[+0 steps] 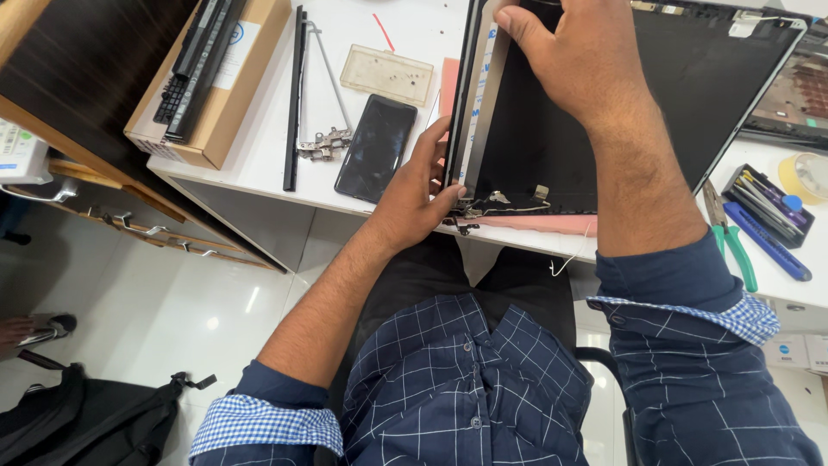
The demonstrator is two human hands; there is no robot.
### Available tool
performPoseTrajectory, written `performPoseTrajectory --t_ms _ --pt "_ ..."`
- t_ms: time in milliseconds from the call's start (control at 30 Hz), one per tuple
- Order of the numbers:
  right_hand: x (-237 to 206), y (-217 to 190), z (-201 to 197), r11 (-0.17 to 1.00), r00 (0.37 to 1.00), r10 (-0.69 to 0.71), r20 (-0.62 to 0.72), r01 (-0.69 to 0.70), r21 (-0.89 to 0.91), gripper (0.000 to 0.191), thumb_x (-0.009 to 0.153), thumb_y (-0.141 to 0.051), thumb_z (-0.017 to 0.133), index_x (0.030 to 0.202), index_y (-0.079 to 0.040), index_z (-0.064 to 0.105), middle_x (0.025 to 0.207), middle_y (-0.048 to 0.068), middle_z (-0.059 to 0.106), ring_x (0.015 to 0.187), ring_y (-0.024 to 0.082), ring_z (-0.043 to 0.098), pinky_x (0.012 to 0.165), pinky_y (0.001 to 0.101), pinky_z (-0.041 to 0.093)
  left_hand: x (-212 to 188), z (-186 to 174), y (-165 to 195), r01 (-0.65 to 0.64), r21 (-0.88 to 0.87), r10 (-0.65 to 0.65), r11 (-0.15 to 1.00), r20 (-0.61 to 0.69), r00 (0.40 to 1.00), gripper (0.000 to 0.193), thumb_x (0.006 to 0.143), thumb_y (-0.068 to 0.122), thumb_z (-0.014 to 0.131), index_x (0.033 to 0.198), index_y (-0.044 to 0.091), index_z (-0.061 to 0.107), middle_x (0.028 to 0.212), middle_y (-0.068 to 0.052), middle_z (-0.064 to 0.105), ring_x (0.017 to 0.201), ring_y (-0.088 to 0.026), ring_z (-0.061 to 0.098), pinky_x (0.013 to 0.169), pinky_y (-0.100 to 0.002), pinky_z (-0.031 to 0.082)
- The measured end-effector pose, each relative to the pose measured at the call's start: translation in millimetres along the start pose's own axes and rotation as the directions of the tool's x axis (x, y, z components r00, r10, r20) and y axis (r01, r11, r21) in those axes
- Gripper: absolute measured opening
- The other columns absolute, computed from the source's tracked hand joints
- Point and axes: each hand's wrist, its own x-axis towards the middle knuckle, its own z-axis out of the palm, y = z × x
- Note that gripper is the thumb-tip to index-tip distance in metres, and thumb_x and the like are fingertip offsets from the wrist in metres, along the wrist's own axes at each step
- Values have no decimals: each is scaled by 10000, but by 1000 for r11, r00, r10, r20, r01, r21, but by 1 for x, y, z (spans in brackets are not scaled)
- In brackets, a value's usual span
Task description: The person removes a metal bezel strip from a laptop screen assembly, trims its adhesive backing with pliers, and reattaches it to the screen frame. They use a screwdriver to pry the strip off, then pliers to trim the adhesive, and finally press the strip back into place along the edge of the screen.
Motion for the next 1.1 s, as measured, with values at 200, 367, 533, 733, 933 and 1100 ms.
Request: performPoseTrajectory --t_ms 200,367,533,733,933,1100 --pt "-1 -1 4 995 993 -103 -52 102 -17 199 1086 -197 775 1131 -7 734 829 73 651 651 148 550 575 315 463 0 1 -1 -17 -1 17 1000 1 1000 876 958 -43 652 1629 167 129 1367 -168 598 1142 -225 709 924 -357 627" --pt "-6 -16 -6 974 960 -226 -166 220 -55 218 1059 -155 777 1111 38 690 921 128 680 807 242 635 739 374 498 -1 1 0 -21 4 21 1000 -2 1000 865 961 -45 651 1623 166 137 1374 -172 590 1139 -227 706 915 -358 627" --pt "-33 -35 -6 995 942 10 -335 23 95 167 1029 -27 784 1146 23 677 1009 111 701 926 202 683 835 320 545 -1 0 2 13 26 -13 1000 -8 1000 857 945 -40 668 1604 162 159 1375 -172 566 1093 -221 705 878 -354 633" --pt "-63 -52 24 819 920 363 -151 -237 522 357 1038 12 710 1375 8 593 1250 82 657 1021 95 660 856 229 592 -2 0 5 7 23 -7 1000 -8 1000 847 958 -33 661 1611 163 159 1376 -161 568 1093 -210 707 866 -343 630" --pt "-66 -56 34 651 903 426 -58 -262 712 422 1023 31 655 1426 48 531 1232 87 644 1053 97 649 871 230 606 -1 0 6 6 32 -6 999 -9 1000 863 949 -30 672 1611 165 154 1388 -162 567 1107 -218 704 860 -349 627" --pt "-64 -55 36 666 888 458 -39 -314 677 391 1013 19 671 1391 55 577 1214 97 659 1009 97 663 826 230 605 -2 1 0 -15 11 15 1000 -14 1000 865 945 -31 675 1615 165 163 1405 -171 561 1130 -242 708 881 -360 632"
